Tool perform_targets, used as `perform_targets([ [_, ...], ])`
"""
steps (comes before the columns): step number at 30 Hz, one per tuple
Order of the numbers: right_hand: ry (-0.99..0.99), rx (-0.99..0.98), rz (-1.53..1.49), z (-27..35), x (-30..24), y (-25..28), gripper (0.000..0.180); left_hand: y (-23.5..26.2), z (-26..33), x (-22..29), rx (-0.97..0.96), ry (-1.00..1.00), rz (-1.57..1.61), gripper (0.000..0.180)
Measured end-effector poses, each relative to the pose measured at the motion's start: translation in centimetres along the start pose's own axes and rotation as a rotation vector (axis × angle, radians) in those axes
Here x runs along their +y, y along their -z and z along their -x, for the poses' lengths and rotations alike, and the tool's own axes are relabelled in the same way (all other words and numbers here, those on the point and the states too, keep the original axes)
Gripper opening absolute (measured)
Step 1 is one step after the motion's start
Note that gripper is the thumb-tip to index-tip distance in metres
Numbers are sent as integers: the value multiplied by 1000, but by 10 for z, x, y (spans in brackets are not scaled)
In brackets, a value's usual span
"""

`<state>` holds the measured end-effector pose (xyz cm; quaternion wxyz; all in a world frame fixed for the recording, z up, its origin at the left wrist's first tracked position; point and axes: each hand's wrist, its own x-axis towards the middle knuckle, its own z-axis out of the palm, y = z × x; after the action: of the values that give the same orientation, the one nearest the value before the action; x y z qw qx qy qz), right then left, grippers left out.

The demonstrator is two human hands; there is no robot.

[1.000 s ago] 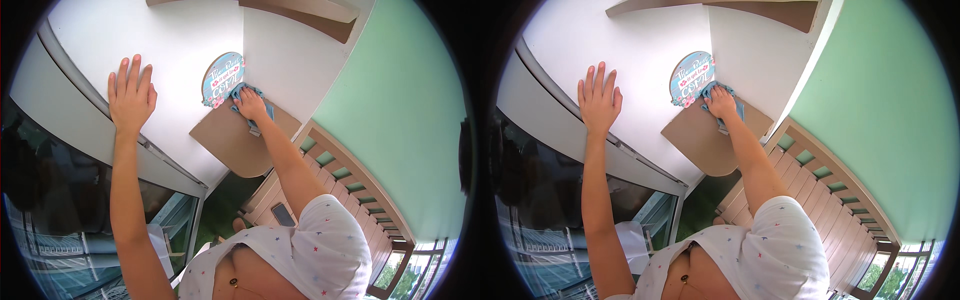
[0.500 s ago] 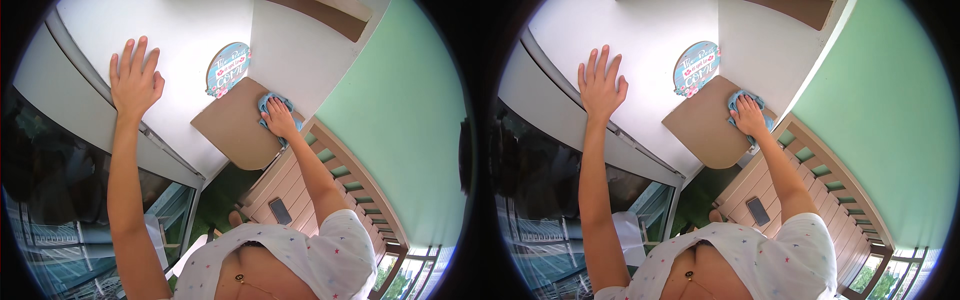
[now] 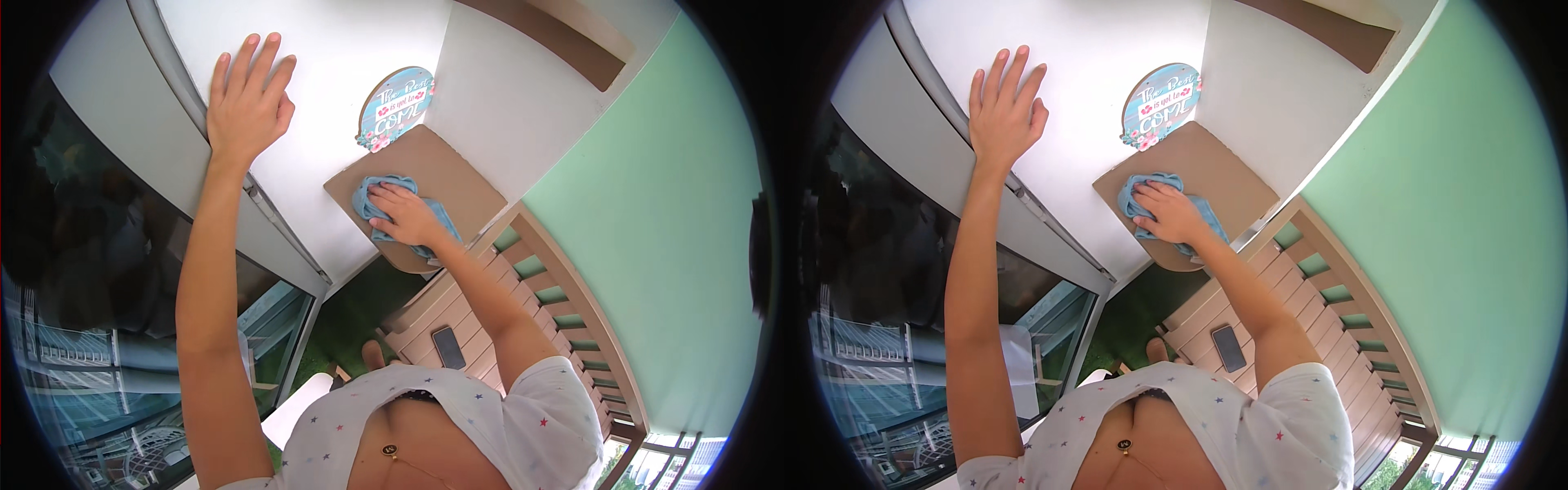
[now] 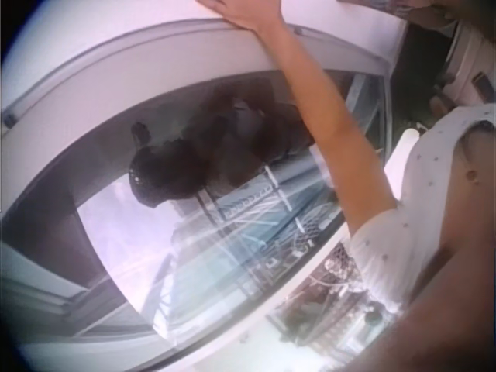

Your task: The person cleans a balcony area by moving a potted plant from a shelf, wiping down the shelves and a wall with a cloth, and then wiping the surface of a wooden bench.

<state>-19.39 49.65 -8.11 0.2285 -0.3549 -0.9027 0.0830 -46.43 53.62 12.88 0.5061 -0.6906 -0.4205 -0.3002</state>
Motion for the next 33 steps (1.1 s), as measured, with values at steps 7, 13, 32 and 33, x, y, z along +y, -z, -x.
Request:
perform_targets([
  [7,-573,255,429,-20,102,24,63,-1,-11,14,55,-2,108,37],
  [13,-326,166,231,-64,-25,-61,52,0,-5,6,21,-7,90,36],
  [32,-112,155,74,-25,-31,-34,37,-3,-3,6,-15,-25,40,36],
  [33,-14,145,10,-8,-36,-28,40,0,1,2,-33,-20,34,36],
])
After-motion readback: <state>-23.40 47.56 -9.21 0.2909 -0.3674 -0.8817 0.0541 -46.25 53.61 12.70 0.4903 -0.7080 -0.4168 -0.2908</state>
